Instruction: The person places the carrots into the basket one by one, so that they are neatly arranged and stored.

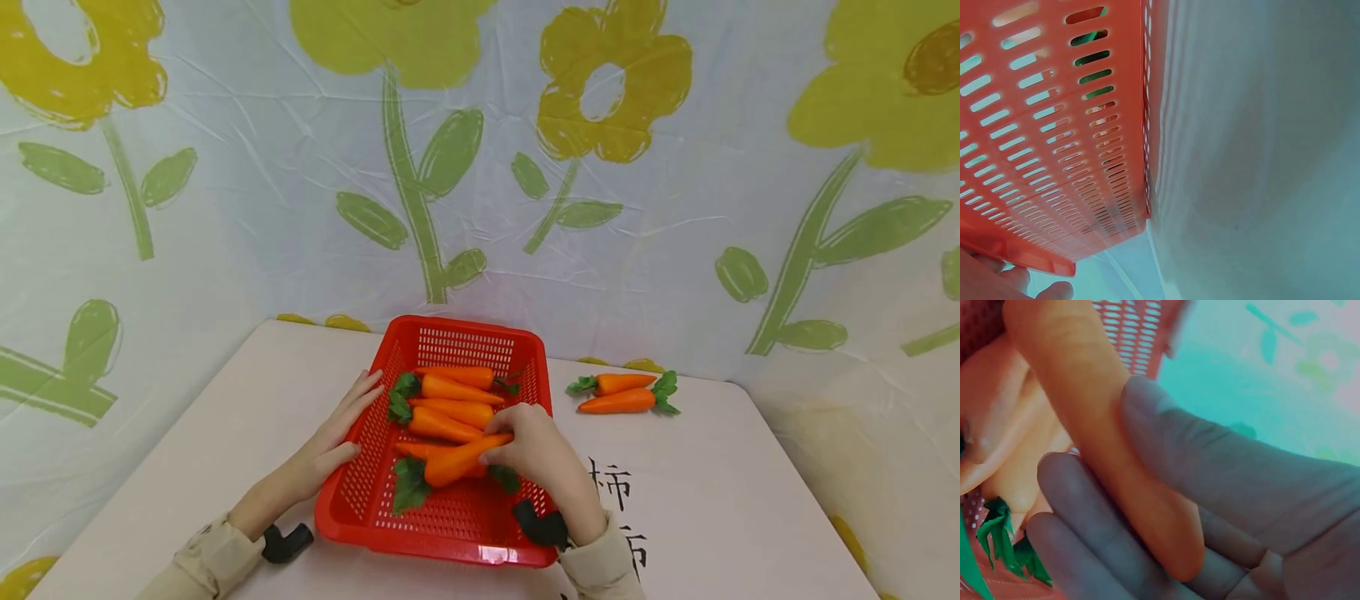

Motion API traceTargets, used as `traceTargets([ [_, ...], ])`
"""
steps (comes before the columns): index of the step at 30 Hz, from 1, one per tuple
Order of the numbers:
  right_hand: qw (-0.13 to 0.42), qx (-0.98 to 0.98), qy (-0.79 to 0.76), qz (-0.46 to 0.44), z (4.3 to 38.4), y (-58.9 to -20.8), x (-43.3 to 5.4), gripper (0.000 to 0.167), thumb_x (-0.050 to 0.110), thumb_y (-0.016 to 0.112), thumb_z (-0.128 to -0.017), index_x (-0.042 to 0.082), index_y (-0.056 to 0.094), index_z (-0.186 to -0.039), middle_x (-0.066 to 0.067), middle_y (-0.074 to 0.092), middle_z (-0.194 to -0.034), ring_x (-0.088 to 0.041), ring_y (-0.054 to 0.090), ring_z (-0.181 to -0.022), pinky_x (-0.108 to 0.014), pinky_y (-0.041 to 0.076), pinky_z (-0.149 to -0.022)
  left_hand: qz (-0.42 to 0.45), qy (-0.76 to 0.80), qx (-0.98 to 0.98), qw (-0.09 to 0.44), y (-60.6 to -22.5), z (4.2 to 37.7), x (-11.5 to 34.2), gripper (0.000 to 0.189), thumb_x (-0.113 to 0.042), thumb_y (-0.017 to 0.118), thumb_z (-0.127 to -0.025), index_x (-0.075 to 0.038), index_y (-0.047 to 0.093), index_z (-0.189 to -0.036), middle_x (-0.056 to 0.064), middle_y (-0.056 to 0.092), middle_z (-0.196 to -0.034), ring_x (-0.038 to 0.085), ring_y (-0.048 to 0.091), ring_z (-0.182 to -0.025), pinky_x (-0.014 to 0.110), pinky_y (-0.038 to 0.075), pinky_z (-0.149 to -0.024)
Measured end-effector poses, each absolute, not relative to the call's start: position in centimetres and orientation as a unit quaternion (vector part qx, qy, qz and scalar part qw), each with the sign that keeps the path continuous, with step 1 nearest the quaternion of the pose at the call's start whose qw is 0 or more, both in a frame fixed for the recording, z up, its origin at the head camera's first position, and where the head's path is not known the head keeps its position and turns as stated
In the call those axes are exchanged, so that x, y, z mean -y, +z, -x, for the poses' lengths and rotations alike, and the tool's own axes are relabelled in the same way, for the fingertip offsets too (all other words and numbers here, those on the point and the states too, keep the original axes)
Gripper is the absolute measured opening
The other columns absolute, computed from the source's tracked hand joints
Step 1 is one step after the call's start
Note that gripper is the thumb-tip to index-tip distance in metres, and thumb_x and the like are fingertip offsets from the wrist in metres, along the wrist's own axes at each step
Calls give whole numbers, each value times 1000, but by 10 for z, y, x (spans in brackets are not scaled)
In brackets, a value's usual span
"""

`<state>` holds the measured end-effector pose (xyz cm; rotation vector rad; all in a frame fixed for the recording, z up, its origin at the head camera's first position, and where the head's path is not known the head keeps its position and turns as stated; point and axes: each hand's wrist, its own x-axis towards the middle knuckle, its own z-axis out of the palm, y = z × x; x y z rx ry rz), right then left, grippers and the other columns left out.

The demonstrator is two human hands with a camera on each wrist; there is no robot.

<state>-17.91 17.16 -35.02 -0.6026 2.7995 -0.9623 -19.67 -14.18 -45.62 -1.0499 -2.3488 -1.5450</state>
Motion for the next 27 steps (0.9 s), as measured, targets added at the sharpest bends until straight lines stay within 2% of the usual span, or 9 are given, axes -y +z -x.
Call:
traceTargets([
  [7, 66, -936, -268, 219, 181, -354, -159, 17, 12, 85, -74, 6, 75, -86, 2, 67, -78, -13, 55, -71, -27, 49, -63, 350, -516, 778, 78, -456, 195, 141, 72, 3, 40, -81, 4, 30, -152, 16, 11, -164, 37, -4, -150, 73, 8, -108],
  [14, 87, -953, -196, 213, 182, -354, -146, 18, 14, 89, -70, 8, 73, -75, 3, 60, -70, -16, 50, -68, -31, 47, -61, 354, -511, 780, 79, -455, 195, 142, 72, 3, 40, -81, 5, 29, -152, 18, 11, -164, 38, -4, -150, 73, 8, -108],
  [17, 102, -960, -161, 204, 183, -356, -140, 23, 15, 90, -67, 9, 68, -69, 1, 56, -68, -18, 49, -67, -33, 45, -58, 353, -507, 782, 80, -455, 195, 142, 73, 3, 40, -81, 2, 29, -153, 15, 10, -164, 38, -4, -150, 73, 8, -108],
  [22, 138, -967, -102, 189, 186, -360, -133, 33, 14, 90, -67, 9, 58, -72, -1, 51, -70, -18, 47, -65, -32, 42, -56, 348, -509, 784, 77, -456, 196, 142, 76, 2, 41, -82, -7, 28, -156, 8, 10, -165, 35, -4, -151, 72, 8, -109],
  [27, 144, -967, -37, 207, 186, -360, -125, 38, 11, 89, -63, 12, 52, -70, -1, 48, -69, -18, 46, -64, -34, 40, -54, 349, -510, 783, 75, -456, 196, 142, 75, 3, 41, -82, -7, 28, -156, 8, 10, -165, 34, -4, -151, 71, 8, -110],
])
